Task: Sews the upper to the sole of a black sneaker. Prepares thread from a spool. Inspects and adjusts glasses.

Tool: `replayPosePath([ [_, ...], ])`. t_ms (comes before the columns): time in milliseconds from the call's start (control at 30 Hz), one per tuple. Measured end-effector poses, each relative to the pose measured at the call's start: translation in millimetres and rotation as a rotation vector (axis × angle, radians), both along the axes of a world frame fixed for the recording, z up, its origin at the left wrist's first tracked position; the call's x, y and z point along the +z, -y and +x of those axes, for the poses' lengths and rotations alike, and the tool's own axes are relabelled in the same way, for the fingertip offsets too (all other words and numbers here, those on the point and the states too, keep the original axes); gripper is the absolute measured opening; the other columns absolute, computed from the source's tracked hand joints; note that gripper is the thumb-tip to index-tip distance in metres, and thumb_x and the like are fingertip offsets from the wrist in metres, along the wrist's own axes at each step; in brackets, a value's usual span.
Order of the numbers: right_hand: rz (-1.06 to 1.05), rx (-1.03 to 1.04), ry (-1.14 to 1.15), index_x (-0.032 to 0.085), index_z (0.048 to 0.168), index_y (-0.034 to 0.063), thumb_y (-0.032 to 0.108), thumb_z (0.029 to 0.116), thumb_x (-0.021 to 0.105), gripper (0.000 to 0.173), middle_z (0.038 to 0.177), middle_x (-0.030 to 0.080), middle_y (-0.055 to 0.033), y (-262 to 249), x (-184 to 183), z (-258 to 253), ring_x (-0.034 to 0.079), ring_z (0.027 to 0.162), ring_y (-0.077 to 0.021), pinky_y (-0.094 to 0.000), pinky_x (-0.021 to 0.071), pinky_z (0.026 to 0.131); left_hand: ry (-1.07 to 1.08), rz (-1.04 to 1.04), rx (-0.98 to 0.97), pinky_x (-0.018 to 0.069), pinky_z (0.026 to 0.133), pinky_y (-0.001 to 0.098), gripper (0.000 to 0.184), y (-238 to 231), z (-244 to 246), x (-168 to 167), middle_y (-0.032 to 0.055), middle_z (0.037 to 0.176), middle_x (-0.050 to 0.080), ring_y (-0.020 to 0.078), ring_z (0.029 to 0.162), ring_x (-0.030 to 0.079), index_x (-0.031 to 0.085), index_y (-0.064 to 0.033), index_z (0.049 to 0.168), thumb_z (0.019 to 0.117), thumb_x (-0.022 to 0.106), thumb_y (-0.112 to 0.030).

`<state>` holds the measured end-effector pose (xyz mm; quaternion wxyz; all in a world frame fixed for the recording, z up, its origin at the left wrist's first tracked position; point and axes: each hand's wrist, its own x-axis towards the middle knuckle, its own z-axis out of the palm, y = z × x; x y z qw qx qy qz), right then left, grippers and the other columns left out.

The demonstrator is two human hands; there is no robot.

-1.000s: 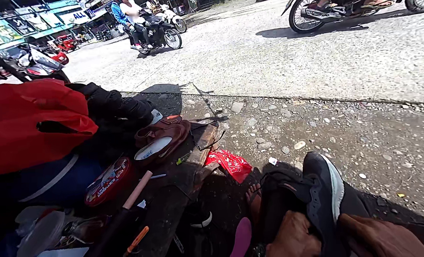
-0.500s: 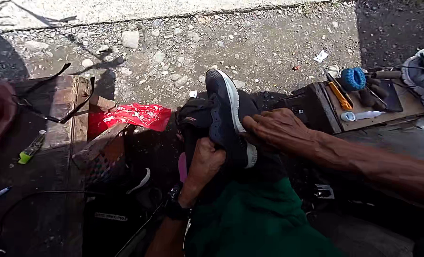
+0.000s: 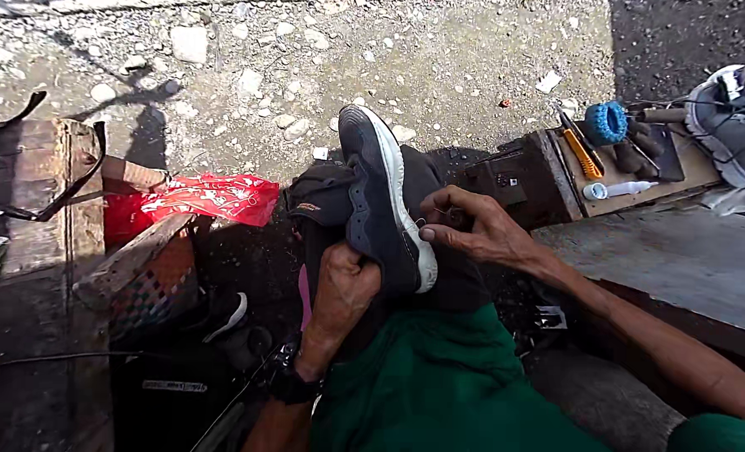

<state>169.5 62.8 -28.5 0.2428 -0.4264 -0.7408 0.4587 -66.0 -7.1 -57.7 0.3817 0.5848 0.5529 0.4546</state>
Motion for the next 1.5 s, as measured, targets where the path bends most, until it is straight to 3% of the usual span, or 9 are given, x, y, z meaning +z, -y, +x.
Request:
replayPosePath([
  [100, -0.063, -0.022, -0.227, 0.073, 0.095, 0.0043, 0.02, 0.1004, 0.065, 0.019, 0.093, 0.068, 0.001, 5.8, -0.6, -10.9, 0.06, 0.077, 0.0001, -0.0158, 0.05, 0.067, 0.013, -0.002, -0.012, 0.0559, 0.084, 0.0183, 0.011, -1.2, 0.2, 0.6, 0.0012, 0.088, 0.074, -0.0008, 0.089, 0.069, 0.073, -0.0019, 0.09, 0.0863, 0.062, -0.001],
  [433, -0.354, 0.047, -0.559, 0.062, 0.085, 0.0166, 0.036, 0.1024, 0.06, 0.026, 0.073, 0.058, 0.0099, 20.0, 46.2, 19.0, 0.05, 0.058, 0.0046, -0.0119, 0.0402, 0.051, 0.028, 0.038, 0.042, 0.0557, 0.08, 0.0173, 0.011, -0.7, 4.2, -3.7, 0.0003, 0.082, 0.072, -0.0016, 0.084, 0.069, 0.071, -0.0022, 0.084, 0.0843, 0.06, 0.0],
  [600, -0.206, 0.145, -0.019, 0.064, 0.103, 0.0107, 0.019, 0.0959, 0.064, 0.011, 0.078, 0.06, 0.0077, 4.5, 41.2, 32.4, 0.051, 0.063, 0.0031, -0.0138, 0.041, 0.055, -0.12, 0.035, 0.086, 0.0544, 0.071, 0.0201, 0.014, 5.9, -1.7, 2.4, 0.002, 0.076, 0.071, 0.0016, 0.076, 0.068, 0.071, -0.0037, 0.079, 0.0853, 0.059, -0.003],
  [733, 0.263, 0.211, 0.321, 0.074, 0.099, 0.0135, 0.019, 0.0973, 0.052, 0.022, 0.074, 0.06, 0.0026, -7.4, 34.6, 27.8, 0.054, 0.06, -0.0079, -0.0283, 0.0425, 0.052, -0.163, 0.001, 0.115, 0.0498, 0.062, 0.0162, 0.017, 16.5, -6.9, 8.6, -0.0021, 0.073, 0.067, -0.0013, 0.066, 0.06, 0.072, -0.0058, 0.081, 0.0895, 0.058, -0.005],
  [867, 0.54, 0.307, 0.404, 0.077, 0.119, 0.0173, 0.02, 0.098, 0.054, 0.032, 0.072, 0.066, -0.0031, -13.6, 29.8, -8.8, 0.061, 0.056, -0.0192, -0.0376, 0.0427, 0.046, -0.124, -0.016, 0.147, 0.0512, 0.063, 0.0148, 0.02, 26.2, -12.9, 5.0, -0.0021, 0.08, 0.071, -0.0022, 0.068, 0.061, 0.076, -0.0044, 0.095, 0.0917, 0.057, -0.005],
  [1100, 0.596, 0.539, 0.52, 0.069, 0.091, 0.0093, 0.018, 0.0961, 0.057, 0.016, 0.068, 0.06, -0.0049, -25.8, 27.1, -28.9, 0.061, 0.055, -0.0228, -0.0386, 0.0427, 0.044, -0.021, -0.054, 0.159, 0.0477, 0.054, 0.0149, 0.022, 37.5, -18.6, 7.3, -0.0033, 0.078, 0.069, -0.0015, 0.061, 0.057, 0.076, -0.0028, 0.106, 0.0948, 0.058, -0.006],
  [1267, 0.232, 0.451, 0.449, 0.067, 0.084, 0.0125, 0.029, 0.0949, 0.056, 0.023, 0.059, 0.053, 0.0006, -33.2, 26.4, -28.1, 0.055, 0.054, -0.0159, -0.0389, 0.0385, 0.05, -0.001, -0.058, 0.161, 0.0472, 0.054, 0.0144, 0.021, 39.5, -20.1, 5.7, -0.0034, 0.079, 0.069, -0.0015, 0.061, 0.056, 0.075, -0.0023, 0.108, 0.0957, 0.058, -0.007],
  [1400, -0.271, 0.396, 0.259, 0.066, 0.078, 0.0138, 0.021, 0.0964, 0.06, 0.021, 0.06, 0.051, 0.0086, -44.5, 24.3, -25.3, 0.047, 0.053, -0.0001, -0.0229, 0.0361, 0.05, -0.022, -0.051, 0.168, 0.0494, 0.058, 0.014, 0.023, 44.8, -27.4, 1.3, -0.0012, 0.085, 0.071, -0.0015, 0.065, 0.059, 0.076, -0.0028, 0.108, 0.0955, 0.057, -0.006],
  [1500, -0.279, 0.352, 0.187, 0.068, 0.081, 0.0128, 0.018, 0.0971, 0.06, 0.019, 0.062, 0.053, 0.0088, -39.5, 24.0, -22.4, 0.047, 0.055, 0.0021, -0.019, 0.0361, 0.051, -0.053, -0.026, 0.219, 0.0479, 0.057, 0.0125, 0.025, 51.4, -36.3, -2.0, -0.0005, 0.086, 0.071, -0.0034, 0.065, 0.058, 0.076, -0.001, 0.107, 0.0941, 0.055, -0.004],
])
